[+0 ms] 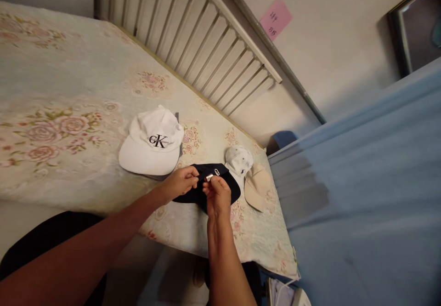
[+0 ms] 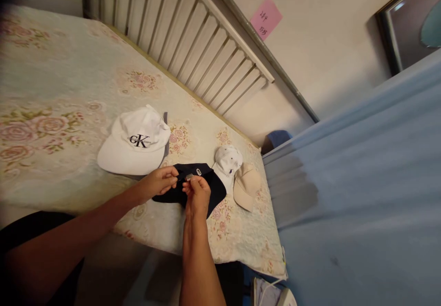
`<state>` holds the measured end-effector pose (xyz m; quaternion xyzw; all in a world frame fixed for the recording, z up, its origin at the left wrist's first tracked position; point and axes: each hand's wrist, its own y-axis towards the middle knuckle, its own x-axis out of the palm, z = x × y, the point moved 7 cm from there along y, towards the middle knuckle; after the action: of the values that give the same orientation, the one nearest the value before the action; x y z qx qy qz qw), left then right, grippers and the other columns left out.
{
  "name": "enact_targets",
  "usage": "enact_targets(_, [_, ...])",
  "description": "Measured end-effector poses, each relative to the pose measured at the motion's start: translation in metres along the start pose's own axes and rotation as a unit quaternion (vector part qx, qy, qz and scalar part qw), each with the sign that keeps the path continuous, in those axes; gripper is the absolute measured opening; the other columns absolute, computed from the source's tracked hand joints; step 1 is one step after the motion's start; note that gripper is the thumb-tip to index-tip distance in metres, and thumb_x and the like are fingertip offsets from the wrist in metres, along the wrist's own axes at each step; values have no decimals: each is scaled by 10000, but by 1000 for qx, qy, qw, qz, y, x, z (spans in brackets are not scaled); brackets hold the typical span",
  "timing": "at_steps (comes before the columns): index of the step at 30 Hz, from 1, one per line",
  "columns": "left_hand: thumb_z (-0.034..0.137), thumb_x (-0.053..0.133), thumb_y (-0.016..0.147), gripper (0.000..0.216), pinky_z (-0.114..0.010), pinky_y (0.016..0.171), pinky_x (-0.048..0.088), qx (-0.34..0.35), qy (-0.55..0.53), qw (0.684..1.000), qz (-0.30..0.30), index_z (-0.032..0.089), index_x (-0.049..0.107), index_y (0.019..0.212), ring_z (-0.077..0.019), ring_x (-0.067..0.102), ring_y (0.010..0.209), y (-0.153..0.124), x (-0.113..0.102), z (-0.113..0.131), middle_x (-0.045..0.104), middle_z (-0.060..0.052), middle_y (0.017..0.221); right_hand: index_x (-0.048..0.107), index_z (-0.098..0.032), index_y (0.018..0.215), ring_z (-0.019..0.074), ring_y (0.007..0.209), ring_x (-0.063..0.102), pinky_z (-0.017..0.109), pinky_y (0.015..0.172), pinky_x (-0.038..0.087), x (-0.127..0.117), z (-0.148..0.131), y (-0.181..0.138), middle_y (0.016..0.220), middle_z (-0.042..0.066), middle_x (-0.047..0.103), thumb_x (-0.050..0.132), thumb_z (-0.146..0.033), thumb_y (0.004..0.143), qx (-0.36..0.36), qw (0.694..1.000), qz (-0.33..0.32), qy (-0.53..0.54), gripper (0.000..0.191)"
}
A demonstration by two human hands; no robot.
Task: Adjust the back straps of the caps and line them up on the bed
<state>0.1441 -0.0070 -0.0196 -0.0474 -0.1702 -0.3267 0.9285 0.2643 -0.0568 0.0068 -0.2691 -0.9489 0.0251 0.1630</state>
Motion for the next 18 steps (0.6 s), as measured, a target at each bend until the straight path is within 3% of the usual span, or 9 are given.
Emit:
enact_targets(7, [426,553,796,251,-168,356,135,-19,26,999,-8,198,464,738,-32,263,342,0,4,-7,458,88,488,617,-151,654,78,513,585,171,483,474,-2,-4,4,561,-38,615,724,-200,596,24,999,20,24,131])
enact_targets(18, [432,552,803,259,-170,361,149,-29,43,999,19,199,472,725,-39,276,344,-1,-2,-7,456,85,480,577,-169,678,77,501,554,197,509,472,-1,-3,8,571,-42,593,695,-197,659,46,998,19,40,123])
